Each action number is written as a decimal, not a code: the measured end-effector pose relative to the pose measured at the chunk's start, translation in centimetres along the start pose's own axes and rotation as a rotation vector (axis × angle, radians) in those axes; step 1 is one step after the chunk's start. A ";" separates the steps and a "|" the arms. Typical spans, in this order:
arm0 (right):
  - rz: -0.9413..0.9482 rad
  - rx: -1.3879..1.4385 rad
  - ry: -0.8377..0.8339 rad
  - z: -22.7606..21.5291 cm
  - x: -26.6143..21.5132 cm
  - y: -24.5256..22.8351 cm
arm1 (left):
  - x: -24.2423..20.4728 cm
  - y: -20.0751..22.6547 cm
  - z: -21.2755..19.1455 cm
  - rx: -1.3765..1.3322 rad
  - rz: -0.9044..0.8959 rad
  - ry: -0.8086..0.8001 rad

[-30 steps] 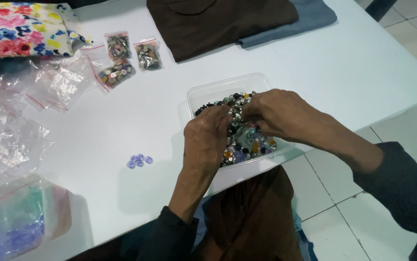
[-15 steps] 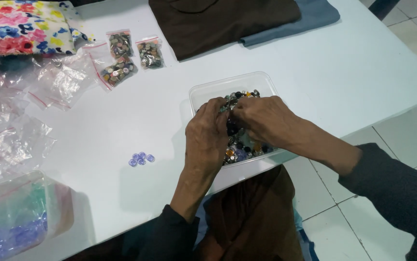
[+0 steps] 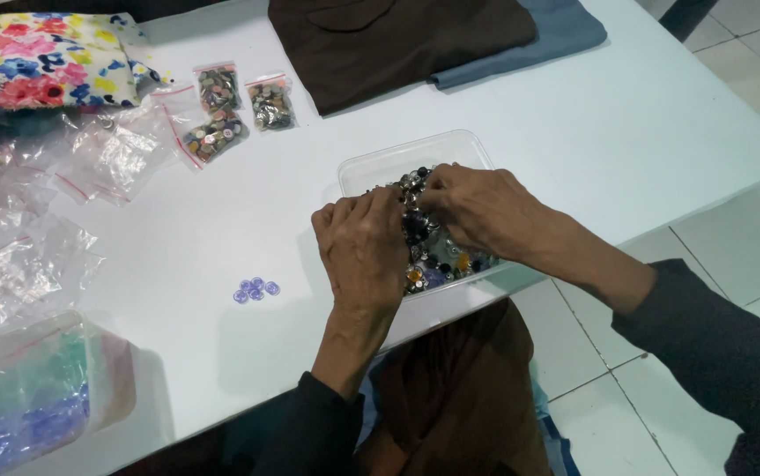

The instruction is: Sorting small buttons from a plastic container onto a table surface

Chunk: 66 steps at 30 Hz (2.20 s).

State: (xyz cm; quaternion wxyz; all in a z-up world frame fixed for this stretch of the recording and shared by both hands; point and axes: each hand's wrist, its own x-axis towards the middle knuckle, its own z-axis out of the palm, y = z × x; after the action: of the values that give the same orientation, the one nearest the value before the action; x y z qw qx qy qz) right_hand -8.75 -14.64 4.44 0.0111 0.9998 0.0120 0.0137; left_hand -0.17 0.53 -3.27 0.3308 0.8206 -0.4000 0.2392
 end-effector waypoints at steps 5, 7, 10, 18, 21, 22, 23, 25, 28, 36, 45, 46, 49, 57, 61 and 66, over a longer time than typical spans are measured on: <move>-0.084 -0.048 -0.017 2.7 0.9 0.8 | 0.3 0.3 -0.9 -0.088 -0.032 -0.033; -0.112 -0.030 -0.015 3.3 1.1 1.5 | 0.4 0.4 -1.1 -0.107 -0.035 -0.038; -0.035 0.086 -0.017 1.3 1.1 1.1 | 0.7 0.6 -1.8 -0.152 -0.044 -0.065; 0.245 0.851 -0.049 -2.1 0.6 0.0 | 1.0 0.7 -1.7 -0.203 -0.030 -0.169; 0.293 0.960 -0.056 -2.7 0.6 -0.8 | 1.0 0.6 -1.8 -0.254 -0.051 -0.182; 0.293 0.960 -0.058 -2.5 0.6 -0.8 | 0.9 0.6 -2.0 -0.253 -0.053 -0.182; 0.294 0.971 -0.048 -2.4 0.6 -0.8 | 0.9 0.6 -2.1 -0.245 -0.043 -0.196; 0.296 0.977 -0.032 -2.4 0.6 -0.6 | 1.2 0.7 -2.3 -0.239 -0.027 -0.207; 0.309 1.022 -0.057 -2.5 0.5 -1.0 | 1.3 0.8 -2.7 -0.263 -0.037 -0.229; 0.310 0.806 -0.143 -4.8 -0.6 -1.9 | 1.2 0.7 -2.5 -0.260 0.020 -0.228; 0.008 -0.352 -0.268 0.1 -0.4 0.7 | 0.8 0.1 -1.2 -0.205 0.059 -0.297; 0.007 -0.352 -0.268 0.9 -0.3 0.9 | 0.8 0.1 -1.3 -0.205 0.058 -0.297; -0.058 -0.405 -0.241 2.3 0.0 1.0 | 0.9 0.3 -1.8 -0.196 0.063 -0.352; 0.142 0.285 -0.106 -4.6 -0.2 -1.4 | 1.5 0.9 -2.8 -0.384 0.007 -0.254; 0.206 0.669 0.044 -4.2 -0.5 -1.1 | 1.4 1.0 -3.1 -0.410 0.006 -0.162; 0.264 1.124 0.056 -2.3 -0.4 0.3 | 1.4 1.0 -2.9 -0.517 -0.011 -0.081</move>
State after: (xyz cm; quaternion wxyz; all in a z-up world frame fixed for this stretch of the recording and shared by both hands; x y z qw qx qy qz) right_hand -9.23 -14.88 6.74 -0.5238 0.8444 -0.1073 0.0330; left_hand -0.57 1.52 -0.04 0.5144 0.7199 -0.4564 0.0943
